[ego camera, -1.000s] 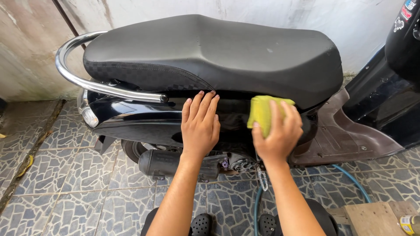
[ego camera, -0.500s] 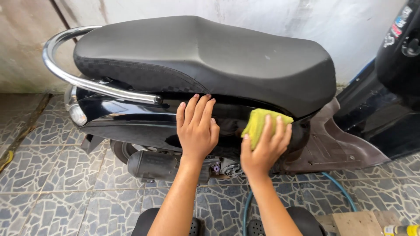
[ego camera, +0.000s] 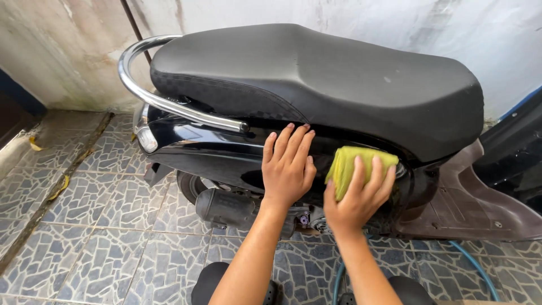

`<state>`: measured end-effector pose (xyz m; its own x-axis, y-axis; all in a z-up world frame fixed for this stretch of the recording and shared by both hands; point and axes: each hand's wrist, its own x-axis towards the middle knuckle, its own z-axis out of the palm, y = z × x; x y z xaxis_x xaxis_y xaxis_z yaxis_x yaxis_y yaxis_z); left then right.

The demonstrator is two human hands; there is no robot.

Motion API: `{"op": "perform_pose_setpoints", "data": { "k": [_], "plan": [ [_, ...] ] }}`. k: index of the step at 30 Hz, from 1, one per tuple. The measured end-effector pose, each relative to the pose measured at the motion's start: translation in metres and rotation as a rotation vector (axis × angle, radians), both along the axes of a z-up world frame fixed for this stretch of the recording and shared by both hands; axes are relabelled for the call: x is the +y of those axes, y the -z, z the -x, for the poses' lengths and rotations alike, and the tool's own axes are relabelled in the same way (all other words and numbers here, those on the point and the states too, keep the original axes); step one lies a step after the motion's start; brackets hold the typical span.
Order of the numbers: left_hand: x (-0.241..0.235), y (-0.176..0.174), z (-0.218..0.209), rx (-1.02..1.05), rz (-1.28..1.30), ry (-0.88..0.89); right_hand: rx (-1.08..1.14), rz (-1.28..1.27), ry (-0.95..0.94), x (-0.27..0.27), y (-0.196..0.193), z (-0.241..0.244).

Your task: The person cleans the side panel of a motorcycle by wiping it with a cloth held in one or both hands, occasionally unfolding, folding, and wringing the cloth.

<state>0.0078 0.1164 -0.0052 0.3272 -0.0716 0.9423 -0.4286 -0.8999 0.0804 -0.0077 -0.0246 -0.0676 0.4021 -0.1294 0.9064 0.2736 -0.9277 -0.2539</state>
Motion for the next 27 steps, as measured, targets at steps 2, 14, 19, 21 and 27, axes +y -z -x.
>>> {"op": "perform_pose_setpoints", "data": {
  "k": [2, 14, 19, 21, 27],
  "plan": [
    [0.001, -0.002, 0.001, 0.013, 0.001, 0.0, -0.019, 0.043, 0.003, 0.008, 0.026, -0.001],
    [-0.007, 0.001, 0.004, 0.053, 0.032, -0.018, 0.081, -0.055, -0.079, -0.004, -0.012, 0.001],
    [-0.015, 0.006, 0.005, 0.052, 0.074, -0.06, 0.059, -0.04, -0.077, -0.02, -0.001, 0.0],
    [-0.017, 0.006, 0.004, 0.052, 0.065, -0.07, 0.068, -0.007, -0.155, -0.043, -0.023, 0.0],
    [-0.077, -0.001, 0.016, 0.111, -0.028, 0.042, -0.071, -0.132, -0.091, -0.069, 0.033, -0.006]
  ]
}}
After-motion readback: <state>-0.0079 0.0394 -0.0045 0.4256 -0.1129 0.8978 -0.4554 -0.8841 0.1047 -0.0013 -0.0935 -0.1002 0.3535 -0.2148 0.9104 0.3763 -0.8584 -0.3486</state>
